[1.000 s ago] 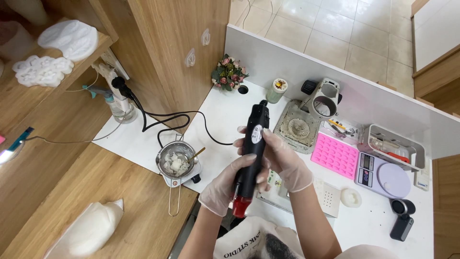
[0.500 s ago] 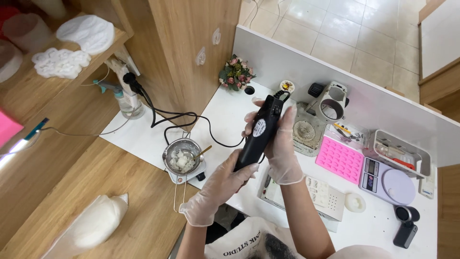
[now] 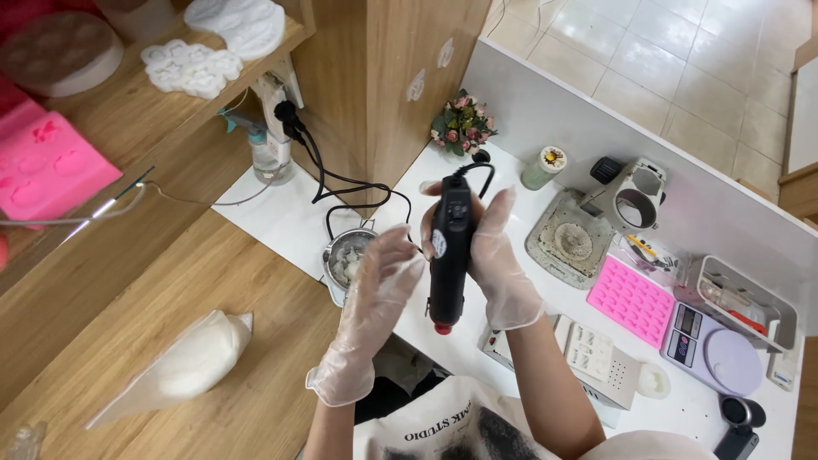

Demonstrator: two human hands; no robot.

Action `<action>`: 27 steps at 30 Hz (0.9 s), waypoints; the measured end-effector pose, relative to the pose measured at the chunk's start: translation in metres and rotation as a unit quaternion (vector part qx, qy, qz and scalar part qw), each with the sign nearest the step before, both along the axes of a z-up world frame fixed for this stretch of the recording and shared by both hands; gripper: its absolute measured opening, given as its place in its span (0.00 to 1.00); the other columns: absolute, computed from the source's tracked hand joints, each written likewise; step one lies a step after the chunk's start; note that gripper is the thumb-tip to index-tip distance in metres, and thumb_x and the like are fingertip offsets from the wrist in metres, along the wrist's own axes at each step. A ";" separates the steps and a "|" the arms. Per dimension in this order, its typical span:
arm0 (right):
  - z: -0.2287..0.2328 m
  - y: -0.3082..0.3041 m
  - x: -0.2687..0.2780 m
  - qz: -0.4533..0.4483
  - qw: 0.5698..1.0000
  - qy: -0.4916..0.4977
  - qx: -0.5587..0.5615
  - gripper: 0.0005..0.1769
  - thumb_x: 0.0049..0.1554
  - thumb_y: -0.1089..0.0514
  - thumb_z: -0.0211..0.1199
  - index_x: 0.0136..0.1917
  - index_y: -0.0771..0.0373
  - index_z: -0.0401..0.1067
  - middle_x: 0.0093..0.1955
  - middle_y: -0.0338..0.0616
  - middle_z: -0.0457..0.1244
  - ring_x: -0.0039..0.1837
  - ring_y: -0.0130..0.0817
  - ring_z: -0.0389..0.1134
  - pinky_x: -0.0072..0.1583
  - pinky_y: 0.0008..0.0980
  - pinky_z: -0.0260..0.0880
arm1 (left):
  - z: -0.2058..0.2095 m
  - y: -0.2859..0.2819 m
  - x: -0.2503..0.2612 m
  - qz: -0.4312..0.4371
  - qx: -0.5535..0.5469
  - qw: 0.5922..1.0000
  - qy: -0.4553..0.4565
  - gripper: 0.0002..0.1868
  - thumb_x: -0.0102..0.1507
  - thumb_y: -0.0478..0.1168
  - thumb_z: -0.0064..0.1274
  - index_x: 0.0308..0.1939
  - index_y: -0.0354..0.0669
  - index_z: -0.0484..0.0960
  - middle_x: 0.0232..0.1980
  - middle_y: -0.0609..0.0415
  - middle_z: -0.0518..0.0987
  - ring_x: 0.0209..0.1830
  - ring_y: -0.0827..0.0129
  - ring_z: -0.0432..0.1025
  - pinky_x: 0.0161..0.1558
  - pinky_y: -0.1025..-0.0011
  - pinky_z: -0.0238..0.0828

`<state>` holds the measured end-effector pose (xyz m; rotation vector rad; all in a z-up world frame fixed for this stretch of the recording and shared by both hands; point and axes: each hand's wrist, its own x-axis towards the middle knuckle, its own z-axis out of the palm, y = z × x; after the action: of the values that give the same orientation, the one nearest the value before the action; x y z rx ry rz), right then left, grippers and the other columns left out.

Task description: Melting wax pellets in a small pot using a heat gun and a heating plate for candle making.

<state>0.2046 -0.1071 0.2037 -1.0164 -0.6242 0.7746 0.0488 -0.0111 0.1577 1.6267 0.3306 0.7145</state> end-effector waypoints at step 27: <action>0.000 0.080 0.029 0.309 0.766 -0.486 -0.285 0.38 0.69 0.37 0.37 0.45 0.64 0.80 0.44 0.48 0.68 0.49 0.35 0.69 0.59 0.35 0.70 | -0.053 -0.078 0.051 0.084 -0.716 0.693 0.002 0.24 0.66 0.48 0.53 0.63 0.50 0.64 0.45 0.55 0.74 0.45 0.68 0.76 0.47 0.64 0.80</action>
<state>0.2334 -0.0270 0.2037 -1.8393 -1.7652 1.0113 0.1003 -0.0892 0.1048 0.0726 0.7889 0.3366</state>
